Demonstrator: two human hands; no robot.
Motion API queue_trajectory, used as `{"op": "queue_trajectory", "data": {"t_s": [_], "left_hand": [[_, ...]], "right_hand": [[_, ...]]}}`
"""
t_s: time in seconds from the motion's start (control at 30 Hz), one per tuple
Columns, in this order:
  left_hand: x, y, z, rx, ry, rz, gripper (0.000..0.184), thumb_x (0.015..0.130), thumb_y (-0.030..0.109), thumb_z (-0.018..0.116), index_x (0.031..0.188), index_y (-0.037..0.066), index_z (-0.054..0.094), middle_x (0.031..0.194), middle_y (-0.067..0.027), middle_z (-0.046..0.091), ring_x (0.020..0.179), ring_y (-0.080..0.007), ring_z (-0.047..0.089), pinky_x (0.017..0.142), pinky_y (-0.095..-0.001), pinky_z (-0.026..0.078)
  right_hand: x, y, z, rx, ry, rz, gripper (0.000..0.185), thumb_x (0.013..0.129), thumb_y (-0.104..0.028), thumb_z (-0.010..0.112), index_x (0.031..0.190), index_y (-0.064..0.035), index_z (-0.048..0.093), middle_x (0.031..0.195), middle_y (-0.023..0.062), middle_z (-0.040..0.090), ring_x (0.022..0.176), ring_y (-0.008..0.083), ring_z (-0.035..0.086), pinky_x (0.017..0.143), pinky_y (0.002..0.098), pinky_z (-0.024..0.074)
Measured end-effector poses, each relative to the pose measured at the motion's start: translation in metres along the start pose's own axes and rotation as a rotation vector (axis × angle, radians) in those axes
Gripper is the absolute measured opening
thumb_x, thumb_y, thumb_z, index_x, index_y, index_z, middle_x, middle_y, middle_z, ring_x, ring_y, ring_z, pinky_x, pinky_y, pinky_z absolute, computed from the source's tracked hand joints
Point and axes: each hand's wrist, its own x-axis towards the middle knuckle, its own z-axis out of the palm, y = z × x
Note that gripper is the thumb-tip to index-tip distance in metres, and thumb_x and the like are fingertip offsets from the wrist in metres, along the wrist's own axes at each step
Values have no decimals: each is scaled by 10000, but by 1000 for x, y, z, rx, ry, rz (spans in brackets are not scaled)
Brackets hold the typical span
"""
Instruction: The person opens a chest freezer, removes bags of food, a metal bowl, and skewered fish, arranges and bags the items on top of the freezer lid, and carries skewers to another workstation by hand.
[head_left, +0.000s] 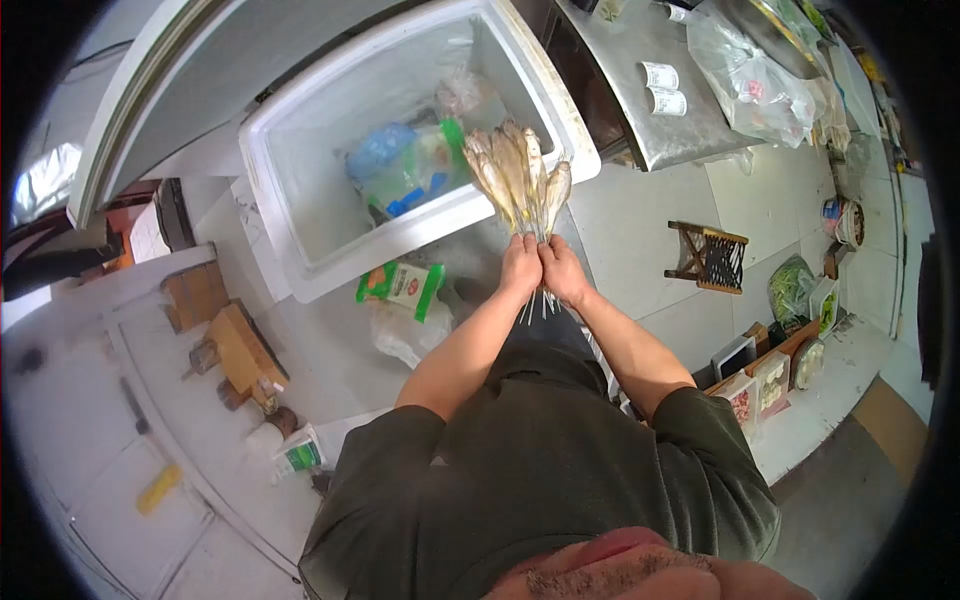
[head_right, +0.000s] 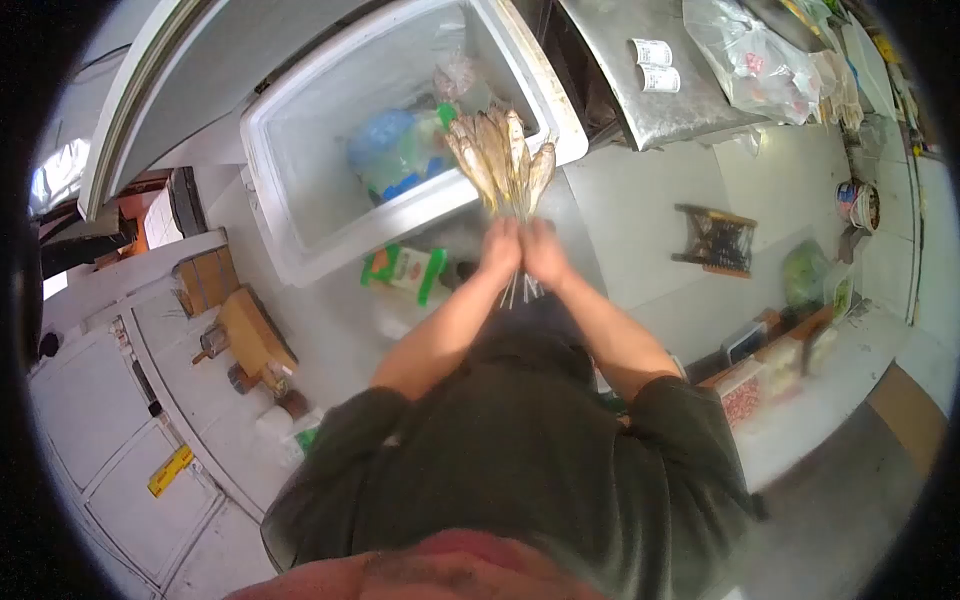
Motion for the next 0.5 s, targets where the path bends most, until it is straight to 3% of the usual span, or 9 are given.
{"op": "queue_trajectory", "data": {"t_s": [0.07,0.1,0.17,0.2,0.27,0.33,0.37,0.4,0.5], "left_hand": [[11,-23,0,39,-41,67,326,971,259,373,996,-13,552,1012,-269,571,977,-419,539,799,-479,428],[9,-23,-2,247,-42,214,280,956,216,387,1003,-9,548,1028,-265,559,964,-423,539,804,-485,431],[11,-22,-6,176,-71,197,408,977,323,355,1069,-36,525,1051,-300,588,989,-466,552,855,-487,433],[12,-34,-5,365,-40,515,423,979,343,358,1026,-33,547,1014,-282,604,988,-451,556,856,-477,433],[2,-23,-23,319,-154,472,435,971,351,378,974,-34,580,967,-274,617,964,-439,570,844,-480,438],[-3,-9,-53,458,-253,439,429,939,365,449,889,-13,644,890,-256,635,902,-423,596,809,-478,458],[-28,52,-89,408,-203,237,358,901,341,520,893,16,668,886,-250,637,871,-416,609,781,-469,474],[-31,65,-117,314,-83,271,253,867,274,580,902,41,674,882,-214,657,863,-379,631,762,-437,487],[-19,131,-224,297,419,776,163,805,105,656,964,74,636,874,-94,648,801,-245,634,728,-353,498]], "right_hand": [[3,13,4,74,-11,-124,310,939,-224,489,1076,53,512,939,197,640,852,295,608,775,386,475],[4,15,6,199,-34,-17,295,945,-231,490,1050,44,518,913,173,631,818,263,595,740,367,477],[11,20,9,441,-78,200,275,955,-243,492,998,26,530,861,125,613,750,199,568,670,329,480],[13,29,15,229,70,-28,241,976,-250,470,932,-18,522,755,55,552,632,121,506,534,265,429],[12,44,11,119,37,-152,239,981,-259,464,907,-37,511,705,29,517,578,97,468,485,251,387],[5,16,-2,311,-51,115,229,987,-271,456,912,-58,496,648,-1,479,527,74,429,449,238,351],[0,-4,-17,374,-57,168,223,987,-269,457,913,-61,490,646,-3,473,526,73,425,450,235,352],[-5,-17,-30,436,-62,222,217,987,-266,457,913,-64,484,645,-6,468,525,73,421,450,231,353],[-17,-26,-68,543,-66,294,223,978,-284,468,936,-67,498,676,-5,484,572,73,450,483,232,377]]}}
